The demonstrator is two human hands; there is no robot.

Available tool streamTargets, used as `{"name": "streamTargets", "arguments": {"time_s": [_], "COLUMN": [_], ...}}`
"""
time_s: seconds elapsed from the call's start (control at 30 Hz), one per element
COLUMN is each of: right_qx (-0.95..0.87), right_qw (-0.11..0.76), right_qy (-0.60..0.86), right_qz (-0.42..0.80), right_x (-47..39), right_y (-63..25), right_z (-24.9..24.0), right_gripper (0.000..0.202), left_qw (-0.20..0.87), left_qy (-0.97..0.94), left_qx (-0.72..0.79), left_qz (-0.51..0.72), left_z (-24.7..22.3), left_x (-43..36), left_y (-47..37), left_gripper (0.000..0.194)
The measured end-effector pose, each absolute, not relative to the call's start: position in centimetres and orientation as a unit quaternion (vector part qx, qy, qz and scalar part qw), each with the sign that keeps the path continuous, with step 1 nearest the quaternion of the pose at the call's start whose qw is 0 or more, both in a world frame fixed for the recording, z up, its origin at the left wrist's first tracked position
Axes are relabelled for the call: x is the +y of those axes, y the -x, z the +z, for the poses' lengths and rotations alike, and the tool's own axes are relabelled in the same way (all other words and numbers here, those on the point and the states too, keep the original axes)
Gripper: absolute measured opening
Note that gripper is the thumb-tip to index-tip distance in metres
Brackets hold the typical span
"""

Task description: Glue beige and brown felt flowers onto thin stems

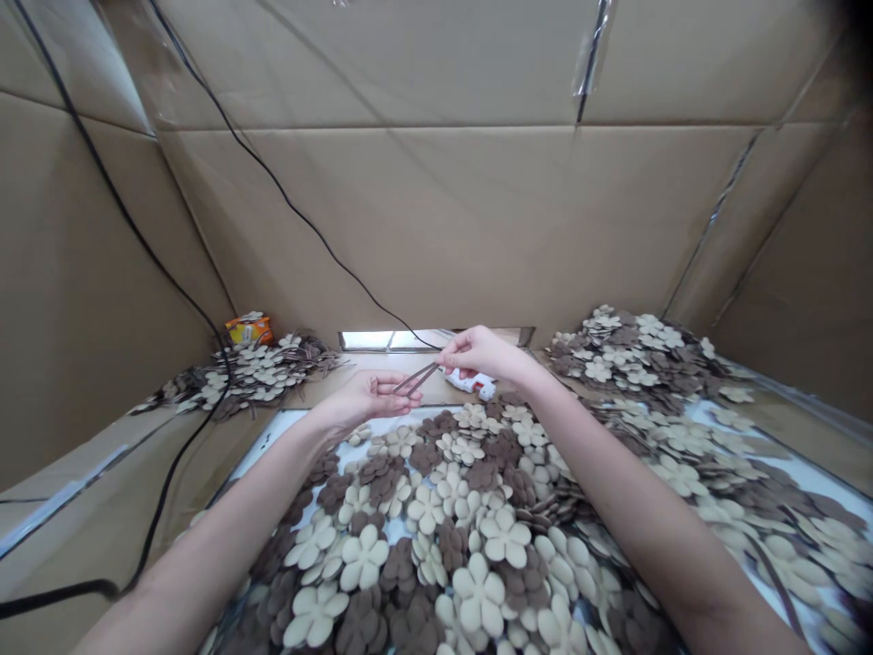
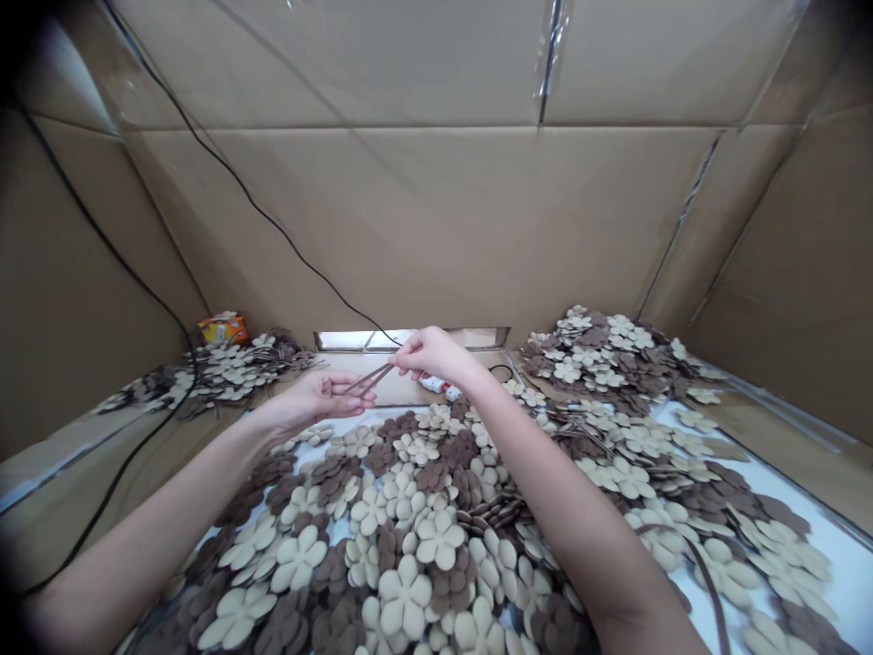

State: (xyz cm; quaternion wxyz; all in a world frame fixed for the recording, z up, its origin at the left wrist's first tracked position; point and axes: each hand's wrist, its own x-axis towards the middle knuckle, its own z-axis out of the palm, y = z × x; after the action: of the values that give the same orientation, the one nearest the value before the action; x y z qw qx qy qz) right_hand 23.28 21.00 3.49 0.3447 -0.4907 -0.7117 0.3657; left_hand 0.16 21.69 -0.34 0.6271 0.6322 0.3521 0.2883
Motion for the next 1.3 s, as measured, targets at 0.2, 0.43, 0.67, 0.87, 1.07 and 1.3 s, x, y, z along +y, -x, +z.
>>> {"name": "streamTargets", "arguments": {"time_s": [0.2, 0.43, 0.67, 0.87, 1.07, 1.3], "right_qx": [-0.712, -0.718, -0.719, -0.717, -0.716, -0.712], "right_qw": [0.340, 0.341, 0.341, 0.338, 0.334, 0.321], "right_qy": [0.495, 0.491, 0.498, 0.505, 0.507, 0.512], "right_qz": [0.364, 0.356, 0.346, 0.342, 0.346, 0.357], "right_x": [21.1, 21.3, 21.5, 21.8, 21.7, 21.8], "right_y": [-23.3, -23.3, -23.3, -23.5, -23.5, -23.6], "right_z": [3.3, 3.2, 2.6, 2.2, 2.3, 2.2], "right_gripper": [0.019, 0.024, 0.026, 0.028, 0.026, 0.023], "left_qw": [0.640, 0.626, 0.626, 0.640, 0.654, 0.655], "left_qy": [-0.641, -0.650, -0.661, -0.641, -0.612, -0.601], "left_qx": [0.333, 0.345, 0.334, 0.336, 0.353, 0.356], "left_qz": [0.263, 0.257, 0.243, 0.257, 0.271, 0.288], "left_z": [-0.6, -0.7, -0.5, -1.0, -1.3, -1.1], "left_x": [22.3, 22.3, 22.4, 22.8, 22.9, 22.9], "left_y": [0.5, 0.6, 0.8, 0.9, 0.7, 0.7], "left_gripper": [0.045, 0.045, 0.043, 0.045, 0.042, 0.043]}}
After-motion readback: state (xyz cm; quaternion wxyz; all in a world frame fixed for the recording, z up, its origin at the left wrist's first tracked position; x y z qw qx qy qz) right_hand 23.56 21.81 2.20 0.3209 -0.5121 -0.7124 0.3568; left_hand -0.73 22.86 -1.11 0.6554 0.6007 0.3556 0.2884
